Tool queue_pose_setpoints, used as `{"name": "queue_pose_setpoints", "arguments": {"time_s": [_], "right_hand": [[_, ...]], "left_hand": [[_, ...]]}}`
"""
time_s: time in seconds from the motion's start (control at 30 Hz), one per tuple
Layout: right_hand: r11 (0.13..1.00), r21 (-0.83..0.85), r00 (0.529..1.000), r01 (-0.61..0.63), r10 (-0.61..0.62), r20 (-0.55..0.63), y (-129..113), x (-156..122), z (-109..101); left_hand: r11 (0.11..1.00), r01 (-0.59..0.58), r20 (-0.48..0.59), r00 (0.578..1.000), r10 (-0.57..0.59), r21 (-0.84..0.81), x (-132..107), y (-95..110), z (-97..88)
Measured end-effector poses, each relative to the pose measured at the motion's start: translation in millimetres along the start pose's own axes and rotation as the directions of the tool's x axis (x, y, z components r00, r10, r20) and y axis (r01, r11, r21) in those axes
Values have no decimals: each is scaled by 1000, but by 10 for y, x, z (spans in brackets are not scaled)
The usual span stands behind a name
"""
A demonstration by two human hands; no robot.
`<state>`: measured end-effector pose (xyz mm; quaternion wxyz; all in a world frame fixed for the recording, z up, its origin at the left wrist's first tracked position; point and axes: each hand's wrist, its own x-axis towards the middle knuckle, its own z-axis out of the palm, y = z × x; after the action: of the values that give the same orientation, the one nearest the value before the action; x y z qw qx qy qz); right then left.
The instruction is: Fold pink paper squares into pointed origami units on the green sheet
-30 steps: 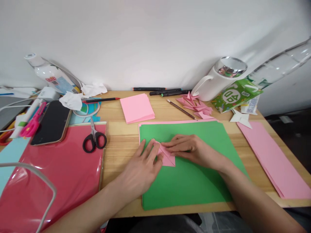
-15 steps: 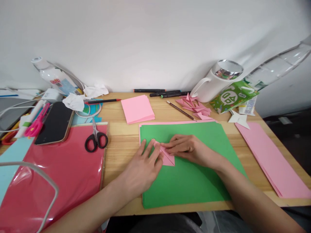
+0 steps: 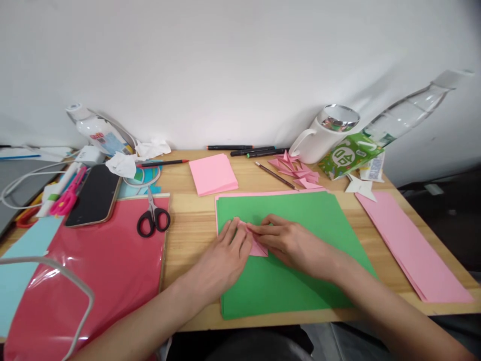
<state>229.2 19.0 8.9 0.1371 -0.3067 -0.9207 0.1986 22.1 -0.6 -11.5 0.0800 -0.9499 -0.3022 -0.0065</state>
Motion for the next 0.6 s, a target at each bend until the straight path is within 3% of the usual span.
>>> {"name": "queue_pose_setpoints", "arguments": {"time_s": [0.1, 0.23, 0.43, 0.6], "right_hand": [[1000, 6, 1000, -2, 2, -19, 15, -21, 39], [995, 32, 992, -92, 94, -87, 59, -4, 81], [967, -225, 993, -119, 122, -2, 72, 49, 105], [940, -327, 992, -100, 121, 46, 17, -23, 108]], "left_hand": [[1000, 13, -19, 1000, -12, 19, -15, -10, 43], [1000, -13, -8, 1000, 13, -1, -29, -23, 70], [1000, -10, 21, 1000, 10, -16, -31, -23, 46], [1000, -27, 24, 999, 27, -2, -30, -36, 18]]}}
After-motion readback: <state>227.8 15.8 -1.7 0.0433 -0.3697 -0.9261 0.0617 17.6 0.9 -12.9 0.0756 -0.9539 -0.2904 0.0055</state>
